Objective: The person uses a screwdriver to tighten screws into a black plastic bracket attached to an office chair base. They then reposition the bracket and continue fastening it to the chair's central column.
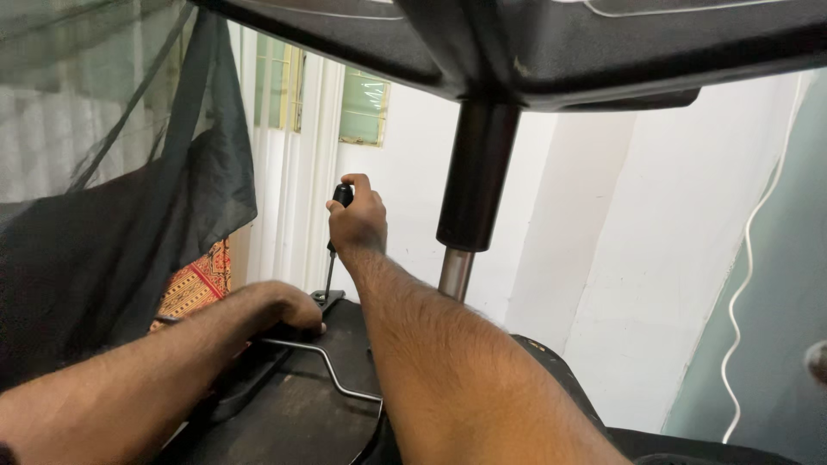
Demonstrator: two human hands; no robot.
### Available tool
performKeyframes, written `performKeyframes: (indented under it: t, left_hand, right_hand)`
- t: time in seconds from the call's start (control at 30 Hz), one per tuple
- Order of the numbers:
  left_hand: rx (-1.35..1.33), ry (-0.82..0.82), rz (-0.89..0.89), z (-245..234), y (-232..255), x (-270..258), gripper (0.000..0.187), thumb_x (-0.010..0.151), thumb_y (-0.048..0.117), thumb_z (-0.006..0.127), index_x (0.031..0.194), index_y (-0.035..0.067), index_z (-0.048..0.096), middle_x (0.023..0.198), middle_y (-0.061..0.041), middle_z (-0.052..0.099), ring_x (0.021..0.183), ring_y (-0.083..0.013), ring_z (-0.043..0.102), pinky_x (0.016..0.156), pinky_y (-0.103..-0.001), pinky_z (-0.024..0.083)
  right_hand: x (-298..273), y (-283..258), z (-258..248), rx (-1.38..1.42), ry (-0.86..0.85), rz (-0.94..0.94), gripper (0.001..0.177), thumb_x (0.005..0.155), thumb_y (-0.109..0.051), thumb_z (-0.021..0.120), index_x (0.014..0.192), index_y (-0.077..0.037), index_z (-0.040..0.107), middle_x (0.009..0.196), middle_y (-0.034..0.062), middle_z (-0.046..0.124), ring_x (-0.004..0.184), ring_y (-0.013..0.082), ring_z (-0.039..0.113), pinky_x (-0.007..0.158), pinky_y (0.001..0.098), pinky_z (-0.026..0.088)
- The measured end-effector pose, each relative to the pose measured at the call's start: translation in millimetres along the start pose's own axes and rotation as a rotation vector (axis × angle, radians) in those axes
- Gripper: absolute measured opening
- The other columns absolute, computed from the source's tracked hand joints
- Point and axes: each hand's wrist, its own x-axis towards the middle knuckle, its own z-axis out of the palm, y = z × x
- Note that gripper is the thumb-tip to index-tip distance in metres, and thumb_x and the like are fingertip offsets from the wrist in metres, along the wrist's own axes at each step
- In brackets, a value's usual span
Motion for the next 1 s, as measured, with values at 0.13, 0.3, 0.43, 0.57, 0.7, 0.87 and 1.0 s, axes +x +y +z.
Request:
performKeyframes:
  t: [0.13,0.3,0.43,0.57,0.7,0.87,1.0]
  left_hand:
    - [-0.034,0.026,0.003,4.2,-1.1,2.3,0.059,0.099,0.040,0.063,0.141,-0.002,0.058,0.139,-0.023,0.064,0.127,-0.0307,0.062,0.109,-0.049,0.048]
    - [-0.071,0.083,0.032,2.9,3.1,17.9,0.059,0.096,0.038,0.070,0.137,-0.003,0.061,0.136,-0.024,0.066,0.125,-0.0316,0.064,0.105,-0.047,0.052]
    - [-0.166,0.201,0.075,-0.3,0.2,33.0,0.059,0.093,0.036,0.075,0.134,-0.004,0.064,0.134,-0.024,0.068,0.123,-0.0323,0.066,0.102,-0.046,0.055]
    - [-0.344,0.493,0.171,-28.2,7.4,33.3,0.059,0.090,0.035,0.080,0.131,-0.005,0.067,0.132,-0.025,0.070,0.121,-0.0329,0.068,0.099,-0.045,0.058]
    - [-0.406,0.595,0.235,-55.3,20.9,17.6,0.044,0.093,0.026,0.079,0.123,-0.004,0.067,0.115,-0.019,0.067,0.104,-0.0262,0.063,0.088,-0.043,0.055]
    - [-0.436,0.574,0.443,-65.2,23.6,8.8,0.017,0.095,0.012,0.064,0.106,0.001,0.070,0.086,-0.006,0.065,0.078,-0.0105,0.060,0.073,-0.034,0.054]
    - [-0.522,0.493,0.449,-55.1,22.2,7.8,0.024,0.102,0.017,0.060,0.111,-0.003,0.069,0.087,-0.011,0.060,0.078,-0.0192,0.053,0.071,-0.041,0.048]
  right_hand:
    - [0.8,1.3,2.2,0.015,-0.002,-0.023,0.042,0.093,-0.016,0.070,0.132,-0.014,0.052,0.109,0.0134,0.064,0.101,0.0264,0.070,0.083,0.0408,0.064]
    - [2.2,5.1,3.4,0.008,0.035,-0.037,0.043,0.092,-0.013,0.072,0.131,-0.014,0.054,0.108,0.0141,0.065,0.099,0.0273,0.071,0.082,0.0416,0.062]
    - [2.5,8.1,4.1,0.022,0.033,-0.013,0.042,0.093,-0.013,0.072,0.131,-0.014,0.053,0.108,0.0148,0.064,0.099,0.0284,0.071,0.079,0.0420,0.063]
    - [-0.2,11.3,8.4,0.011,0.053,-0.034,0.043,0.092,-0.013,0.072,0.131,-0.014,0.054,0.109,0.0157,0.064,0.098,0.0300,0.071,0.079,0.0430,0.062]
    - [0.4,13.4,12.3,0.002,0.083,-0.042,0.043,0.091,-0.013,0.074,0.130,-0.015,0.055,0.108,0.0154,0.065,0.099,0.0301,0.070,0.082,0.0432,0.061]
    - [5.5,12.5,14.9,0.001,0.069,0.000,0.044,0.092,-0.015,0.073,0.132,-0.016,0.054,0.109,0.0139,0.064,0.102,0.0287,0.070,0.082,0.0419,0.062]
    - [-1.0,5.0,12.4,0.008,0.060,-0.047,0.043,0.095,-0.014,0.069,0.134,-0.016,0.051,0.113,0.0142,0.062,0.105,0.0272,0.070,0.084,0.0384,0.064]
